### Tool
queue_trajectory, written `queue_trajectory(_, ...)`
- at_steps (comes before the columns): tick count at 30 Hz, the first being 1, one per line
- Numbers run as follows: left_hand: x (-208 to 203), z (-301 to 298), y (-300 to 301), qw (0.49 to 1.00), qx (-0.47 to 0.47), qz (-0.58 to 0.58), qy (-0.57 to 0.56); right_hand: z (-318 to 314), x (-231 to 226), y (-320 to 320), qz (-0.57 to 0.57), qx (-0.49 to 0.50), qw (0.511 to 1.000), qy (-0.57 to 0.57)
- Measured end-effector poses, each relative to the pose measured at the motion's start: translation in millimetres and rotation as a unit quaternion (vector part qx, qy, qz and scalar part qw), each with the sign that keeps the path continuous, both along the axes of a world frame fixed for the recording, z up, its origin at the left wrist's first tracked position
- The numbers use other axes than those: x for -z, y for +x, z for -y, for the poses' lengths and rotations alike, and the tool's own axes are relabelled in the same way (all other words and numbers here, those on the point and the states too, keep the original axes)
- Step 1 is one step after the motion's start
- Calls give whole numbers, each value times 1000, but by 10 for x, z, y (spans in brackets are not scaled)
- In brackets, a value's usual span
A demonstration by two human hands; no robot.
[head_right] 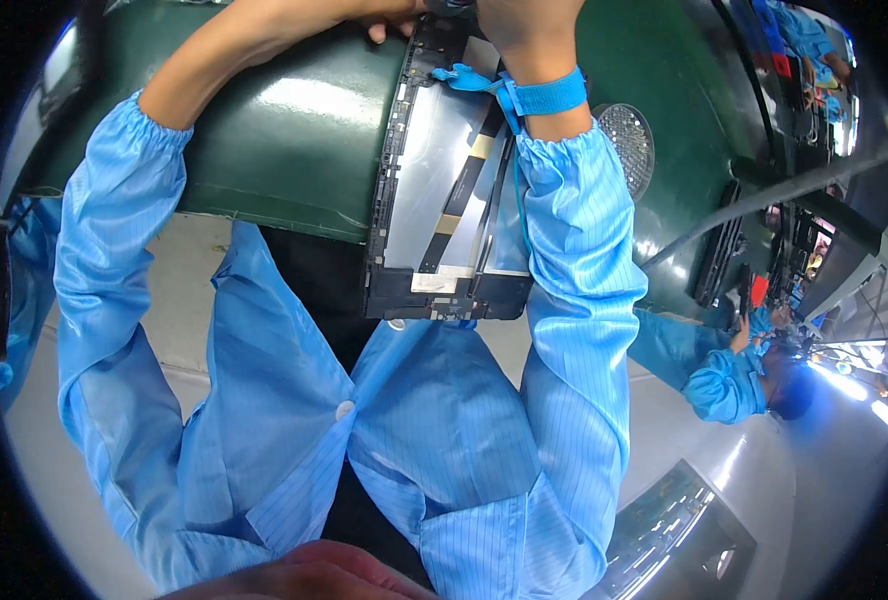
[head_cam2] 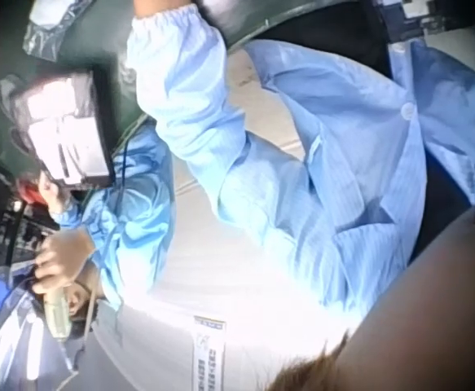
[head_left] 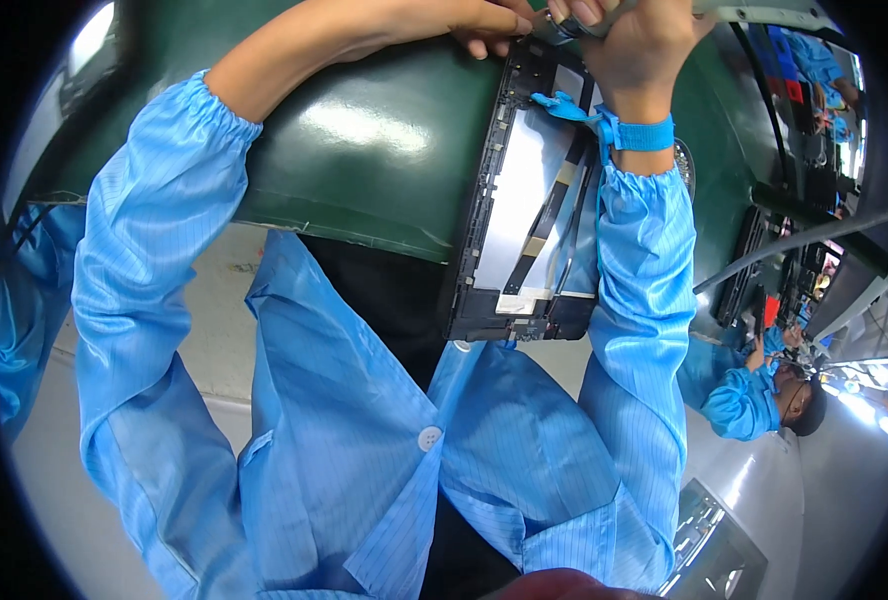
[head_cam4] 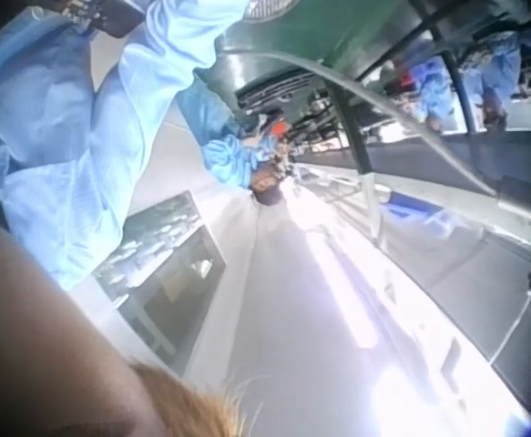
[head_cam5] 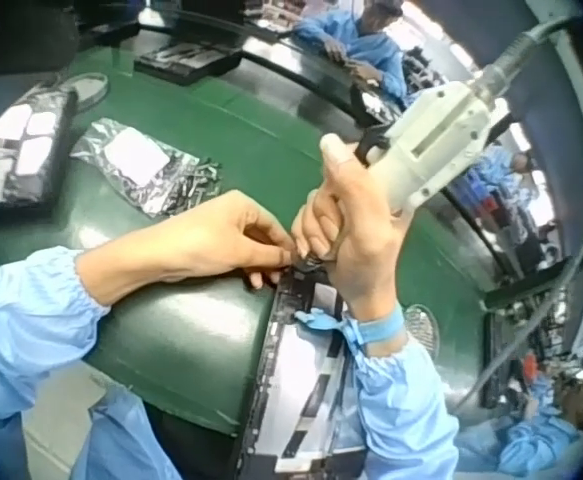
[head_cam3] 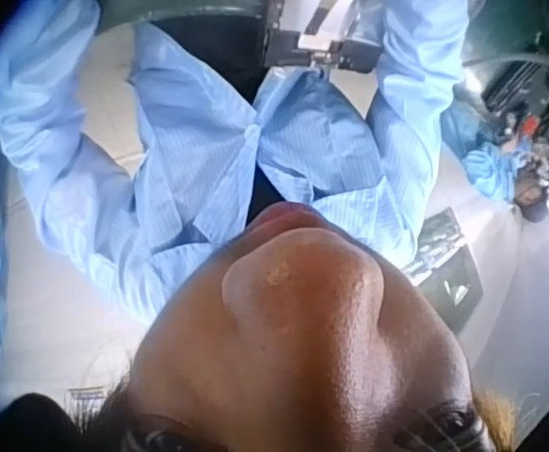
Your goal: The person assembles tablets on an assembly line by picking up components such as tablet frames, circuit boards, batteries, and screens, then driving small screws into them using an electric screwdriver.
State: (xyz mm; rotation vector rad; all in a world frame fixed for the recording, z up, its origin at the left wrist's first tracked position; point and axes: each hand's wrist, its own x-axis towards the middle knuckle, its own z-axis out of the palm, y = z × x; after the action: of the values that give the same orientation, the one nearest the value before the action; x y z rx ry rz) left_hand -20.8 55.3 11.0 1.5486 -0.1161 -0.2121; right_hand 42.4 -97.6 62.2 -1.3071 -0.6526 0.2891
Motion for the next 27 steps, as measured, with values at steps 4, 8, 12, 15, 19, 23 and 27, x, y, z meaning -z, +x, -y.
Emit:
queue_trajectory(4,-34,2,57,999,4,4,37,-2,-87,-53,-9,30,999,28)
queue_trajectory(8,-80,54,34,999,-21,-6,37,79,-229,-33,6,43,997,61)
queue_trajectory(12,59,220,-516,947,-187,134,222,398,-344,61,10,98,993,72)
queue_trajectory(15,-202,694,-1488,915,-59,209,341,776,-372,178,41,142,988,50)
queue_trajectory(19,-107,1176,-1840,865,-10,220,452,966,-321,187,1,203,978,45)
queue_trajectory(23,-36,1204,-1717,866,-24,228,445,1135,-337,209,11,219,975,45)
queue_trajectory(27,57,940,-1157,840,-52,250,479,1220,-301,291,25,194,978,69)
